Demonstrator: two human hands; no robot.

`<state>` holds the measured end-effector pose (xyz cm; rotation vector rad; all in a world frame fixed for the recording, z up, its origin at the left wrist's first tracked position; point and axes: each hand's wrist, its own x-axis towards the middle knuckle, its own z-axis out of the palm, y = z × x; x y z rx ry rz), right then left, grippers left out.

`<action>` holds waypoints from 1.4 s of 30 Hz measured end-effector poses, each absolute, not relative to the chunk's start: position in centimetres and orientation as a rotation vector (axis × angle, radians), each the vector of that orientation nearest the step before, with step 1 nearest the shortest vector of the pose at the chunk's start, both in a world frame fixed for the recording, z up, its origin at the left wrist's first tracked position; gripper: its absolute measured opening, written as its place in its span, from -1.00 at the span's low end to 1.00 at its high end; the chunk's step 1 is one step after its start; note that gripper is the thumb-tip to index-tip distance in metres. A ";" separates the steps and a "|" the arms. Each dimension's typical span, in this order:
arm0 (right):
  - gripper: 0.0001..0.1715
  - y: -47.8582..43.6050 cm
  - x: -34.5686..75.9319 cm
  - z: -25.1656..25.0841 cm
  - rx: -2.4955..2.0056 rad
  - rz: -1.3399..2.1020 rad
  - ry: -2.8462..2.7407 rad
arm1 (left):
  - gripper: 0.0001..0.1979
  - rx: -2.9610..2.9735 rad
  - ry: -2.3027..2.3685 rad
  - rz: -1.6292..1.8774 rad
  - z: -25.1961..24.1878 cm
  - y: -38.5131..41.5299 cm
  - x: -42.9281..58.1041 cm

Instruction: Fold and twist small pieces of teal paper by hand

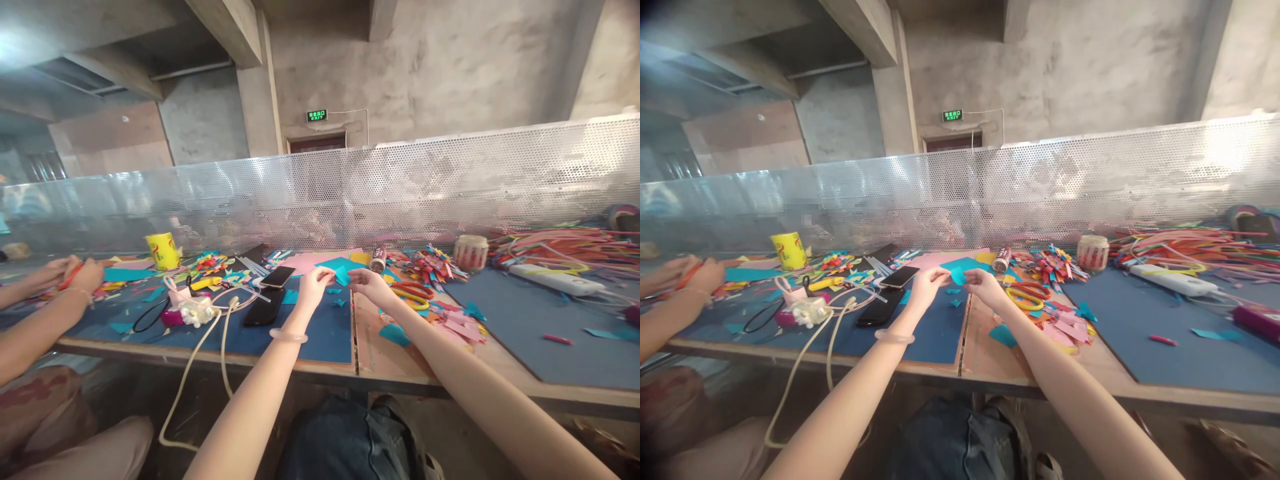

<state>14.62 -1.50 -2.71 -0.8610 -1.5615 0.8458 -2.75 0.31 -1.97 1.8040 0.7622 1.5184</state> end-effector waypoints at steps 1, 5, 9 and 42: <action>-0.67 -1.5 14.6 -2.7 -0.853 0.823 -1.574 | -0.89 1.789 0.751 1.530 -2.0 0.4 -2.7; -0.68 -1.4 14.5 -2.9 -0.882 0.700 -1.618 | -0.88 1.743 0.725 1.551 -2.1 0.6 -2.8; -0.64 -1.4 14.3 -3.0 -0.929 0.613 -1.632 | -0.89 1.729 0.722 1.554 -2.1 0.5 -2.7; -0.67 -2.6 14.3 -1.6 -0.856 0.685 -1.448 | -0.79 1.632 0.689 1.552 -1.1 -0.5 -2.7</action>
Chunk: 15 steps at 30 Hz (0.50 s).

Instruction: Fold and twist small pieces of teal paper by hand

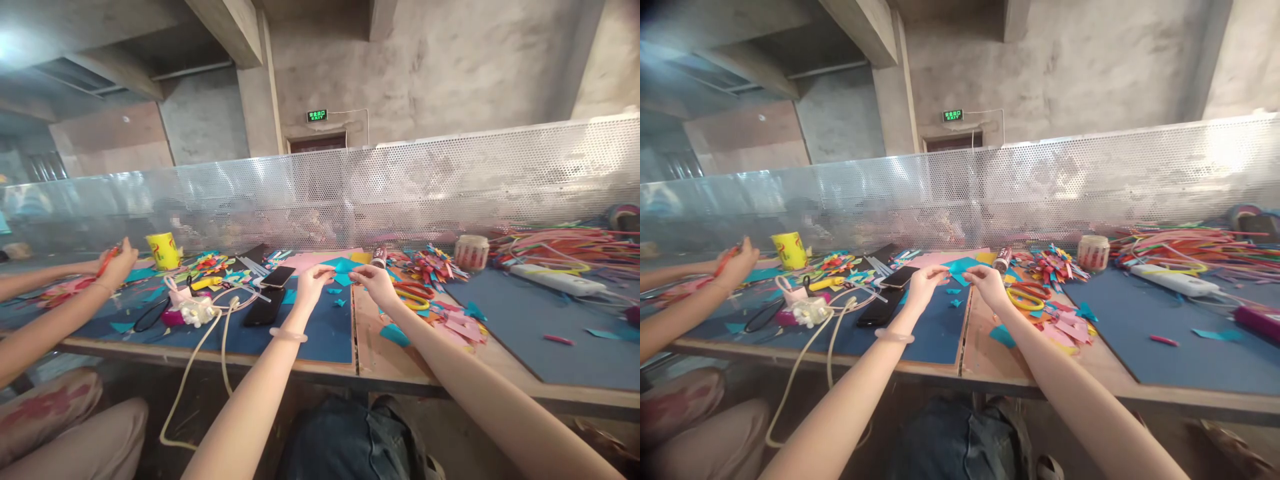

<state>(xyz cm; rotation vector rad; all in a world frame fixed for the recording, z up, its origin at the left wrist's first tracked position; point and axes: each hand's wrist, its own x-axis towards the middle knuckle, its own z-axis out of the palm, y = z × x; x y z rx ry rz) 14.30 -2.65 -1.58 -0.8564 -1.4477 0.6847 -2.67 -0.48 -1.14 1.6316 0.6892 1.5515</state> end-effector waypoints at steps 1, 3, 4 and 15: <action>-0.67 -2.7 14.3 -1.6 -0.889 0.648 -1.460 | -0.79 1.642 0.689 1.550 -1.2 -0.4 -2.7; -0.69 -2.7 14.3 -1.5 -0.951 0.573 -1.492 | -0.81 1.691 0.700 1.547 -1.4 -0.4 -2.6; -0.69 -2.7 14.3 -1.5 -0.973 0.535 -1.511 | -0.81 1.722 0.709 1.546 -1.4 -0.4 -2.6; -0.65 -2.3 14.6 -1.9 -0.919 0.564 -1.603 | -0.80 1.718 0.754 1.455 -1.0 -1.0 -2.3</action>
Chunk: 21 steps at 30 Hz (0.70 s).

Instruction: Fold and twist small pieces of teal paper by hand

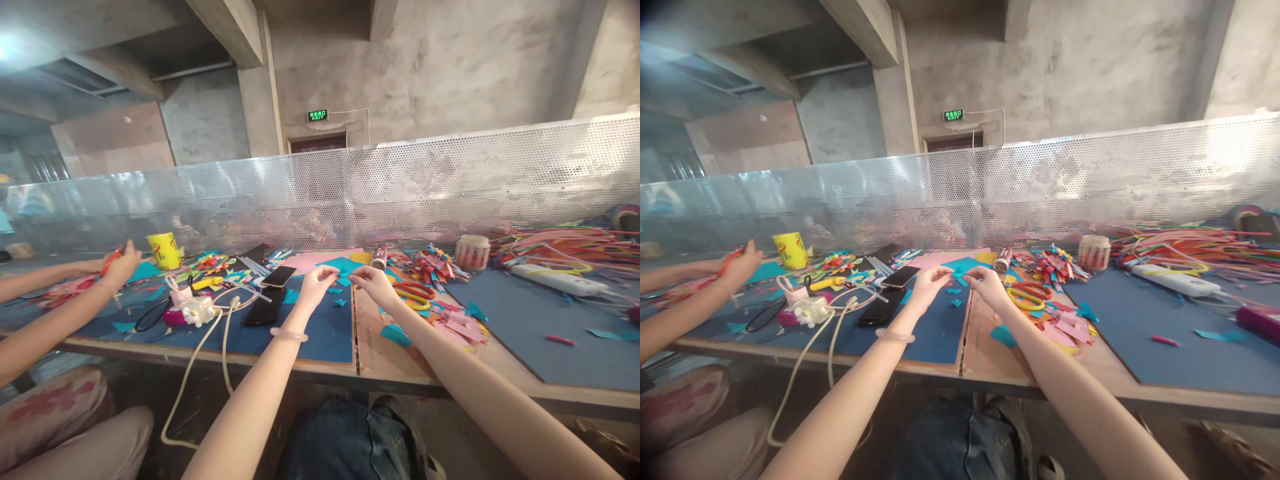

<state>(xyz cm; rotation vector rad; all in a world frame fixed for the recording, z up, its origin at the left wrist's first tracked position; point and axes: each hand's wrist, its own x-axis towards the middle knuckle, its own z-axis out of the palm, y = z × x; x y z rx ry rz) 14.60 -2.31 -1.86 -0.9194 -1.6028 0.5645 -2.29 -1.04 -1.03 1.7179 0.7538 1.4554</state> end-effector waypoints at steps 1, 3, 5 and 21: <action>-0.65 -2.3 14.6 -1.9 -0.919 0.607 -1.591 | -0.80 1.707 0.756 1.446 -1.0 -1.1 -2.3; -0.65 -2.4 14.7 -1.8 -0.926 0.674 -1.564 | -0.80 1.698 0.757 1.418 -0.9 -1.3 -2.3; -0.66 -2.5 14.8 -1.8 -0.937 0.701 -1.556 | -0.80 1.696 0.755 1.392 -0.9 -1.3 -2.3; -0.61 -3.4 14.3 -1.4 -0.889 0.927 -1.481 | -0.71 1.427 0.579 1.391 -1.5 -0.7 -2.4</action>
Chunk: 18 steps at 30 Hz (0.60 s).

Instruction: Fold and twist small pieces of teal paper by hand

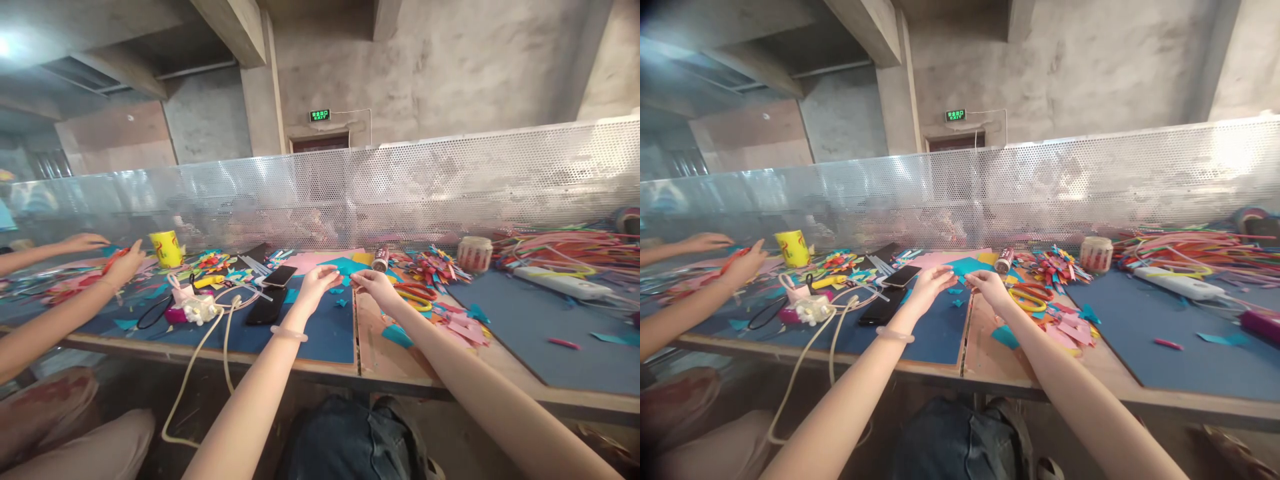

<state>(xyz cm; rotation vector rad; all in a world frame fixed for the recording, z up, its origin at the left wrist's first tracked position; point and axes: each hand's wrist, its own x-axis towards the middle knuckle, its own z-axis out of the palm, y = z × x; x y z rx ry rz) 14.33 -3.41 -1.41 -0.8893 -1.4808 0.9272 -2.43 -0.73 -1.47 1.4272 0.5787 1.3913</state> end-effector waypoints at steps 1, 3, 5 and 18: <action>-0.61 -3.4 14.3 -1.4 -0.884 0.927 -1.482 | -0.71 1.412 0.584 1.368 -1.5 -0.8 -2.4; -0.61 -3.4 14.3 -1.4 -0.877 0.921 -1.497 | -0.72 1.405 0.613 1.315 -1.5 -0.9 -2.4; -0.61 -3.4 14.3 -1.4 -0.879 0.905 -1.517 | -0.74 1.420 0.640 1.274 -1.5 -0.9 -2.4; -0.84 -2.5 14.7 -1.9 -1.077 0.494 -1.660 | -0.89 1.669 0.839 1.263 -1.8 -0.4 -2.4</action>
